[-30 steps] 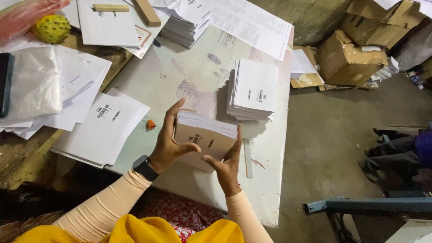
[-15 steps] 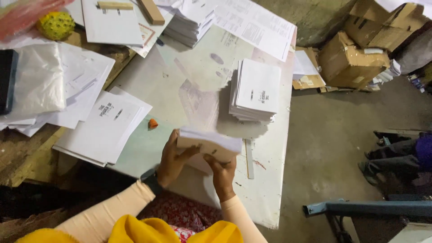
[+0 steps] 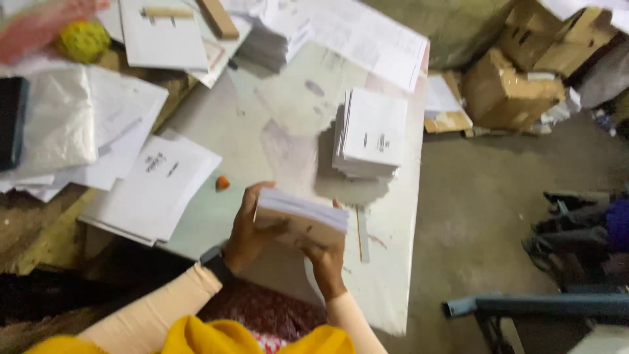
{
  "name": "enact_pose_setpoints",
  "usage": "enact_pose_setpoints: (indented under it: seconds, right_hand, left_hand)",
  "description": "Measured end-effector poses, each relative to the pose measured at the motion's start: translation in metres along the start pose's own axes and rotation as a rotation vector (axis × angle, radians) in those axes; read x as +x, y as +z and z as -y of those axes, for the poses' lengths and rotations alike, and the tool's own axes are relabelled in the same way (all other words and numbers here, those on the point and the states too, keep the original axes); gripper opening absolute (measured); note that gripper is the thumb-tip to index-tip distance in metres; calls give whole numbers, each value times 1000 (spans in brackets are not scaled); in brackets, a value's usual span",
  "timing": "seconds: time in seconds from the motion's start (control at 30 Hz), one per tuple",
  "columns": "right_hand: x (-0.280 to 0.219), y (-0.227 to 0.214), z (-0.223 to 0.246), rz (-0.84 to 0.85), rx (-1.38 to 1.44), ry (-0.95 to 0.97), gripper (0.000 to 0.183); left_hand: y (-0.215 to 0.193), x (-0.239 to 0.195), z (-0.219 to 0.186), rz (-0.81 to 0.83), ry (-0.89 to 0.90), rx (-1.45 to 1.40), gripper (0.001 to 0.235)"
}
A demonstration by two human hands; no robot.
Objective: Folding printed paper sheets into booklets and stacking them on a work table.
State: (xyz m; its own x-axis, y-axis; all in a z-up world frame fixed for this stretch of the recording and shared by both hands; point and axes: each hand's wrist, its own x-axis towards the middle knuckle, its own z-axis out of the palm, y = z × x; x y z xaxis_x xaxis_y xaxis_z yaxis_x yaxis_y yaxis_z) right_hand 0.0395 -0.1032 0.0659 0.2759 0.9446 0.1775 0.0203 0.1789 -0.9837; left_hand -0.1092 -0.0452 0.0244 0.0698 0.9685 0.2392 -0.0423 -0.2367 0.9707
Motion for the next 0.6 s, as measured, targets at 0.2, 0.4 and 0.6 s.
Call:
enact_pose_setpoints:
  seconds: [0.2, 0.4, 0.6]
  right_hand:
    - [6, 6, -26, -51, -40, 55, 59]
    - [8, 4, -25, -85, 19, 63, 53]
    - [7, 8, -20, -49, -13, 57, 58]
  left_hand:
    - [5, -2, -17, 12, -15, -44, 56]
    - [0, -4, -19, -15, 123, -27, 65]
    - [-21, 20, -58, 100, 521, 273, 55]
